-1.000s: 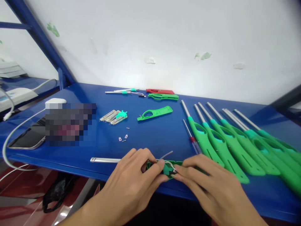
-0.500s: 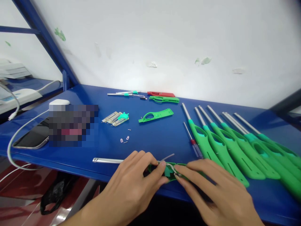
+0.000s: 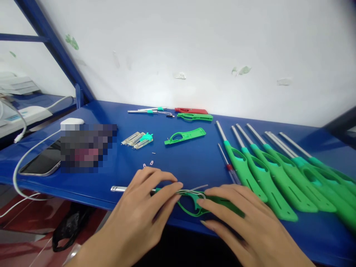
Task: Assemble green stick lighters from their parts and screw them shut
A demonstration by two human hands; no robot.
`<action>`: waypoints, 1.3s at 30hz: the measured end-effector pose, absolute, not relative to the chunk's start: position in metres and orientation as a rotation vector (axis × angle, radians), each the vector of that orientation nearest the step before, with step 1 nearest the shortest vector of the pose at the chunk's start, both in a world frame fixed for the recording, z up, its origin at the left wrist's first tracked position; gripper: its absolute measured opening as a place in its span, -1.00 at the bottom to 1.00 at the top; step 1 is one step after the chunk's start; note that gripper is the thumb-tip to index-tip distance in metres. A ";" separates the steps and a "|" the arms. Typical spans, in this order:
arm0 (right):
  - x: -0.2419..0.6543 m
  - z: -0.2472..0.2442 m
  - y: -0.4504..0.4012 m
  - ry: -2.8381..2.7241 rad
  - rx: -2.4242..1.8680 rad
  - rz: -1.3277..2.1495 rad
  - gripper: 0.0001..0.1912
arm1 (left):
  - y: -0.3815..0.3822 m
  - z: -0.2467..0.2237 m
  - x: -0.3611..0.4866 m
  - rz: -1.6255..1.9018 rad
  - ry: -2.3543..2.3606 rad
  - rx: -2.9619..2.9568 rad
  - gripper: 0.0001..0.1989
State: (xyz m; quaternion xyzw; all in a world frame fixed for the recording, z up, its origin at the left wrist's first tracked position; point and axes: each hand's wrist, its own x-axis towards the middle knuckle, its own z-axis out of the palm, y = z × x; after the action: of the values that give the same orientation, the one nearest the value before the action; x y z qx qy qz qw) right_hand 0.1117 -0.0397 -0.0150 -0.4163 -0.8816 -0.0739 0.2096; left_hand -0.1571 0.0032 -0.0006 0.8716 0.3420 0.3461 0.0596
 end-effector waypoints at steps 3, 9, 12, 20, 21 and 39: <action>0.112 -0.017 -0.039 -2.436 -1.172 -0.201 -0.66 | 0.005 0.003 -0.169 0.870 1.113 2.630 -0.76; 0.106 -0.012 -0.033 -2.436 -1.230 -0.265 -0.50 | 0.008 0.003 -0.182 0.786 1.106 2.568 -0.75; 0.105 -0.011 -0.032 -2.486 -1.233 -0.304 -0.44 | 0.006 0.002 -0.178 0.809 1.094 2.543 -0.74; 0.105 -0.014 -0.032 -2.469 -1.162 -0.186 -0.54 | 0.006 -0.006 -0.163 0.832 0.993 2.617 -0.76; 0.105 -0.014 -0.033 -2.466 -1.161 -0.176 -0.55 | 0.006 -0.007 -0.162 0.850 0.985 2.614 -0.76; 0.109 -0.024 -0.037 -2.463 -1.181 -0.099 -0.52 | 0.005 -0.010 -0.145 0.883 1.024 2.512 -0.81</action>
State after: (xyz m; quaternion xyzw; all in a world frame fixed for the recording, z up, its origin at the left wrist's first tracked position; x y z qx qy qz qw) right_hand 0.1086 -0.0371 -0.0235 -0.4231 -0.8824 -0.0356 0.2027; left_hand -0.1453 0.0052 -0.0098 0.8714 0.3553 0.3062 0.1441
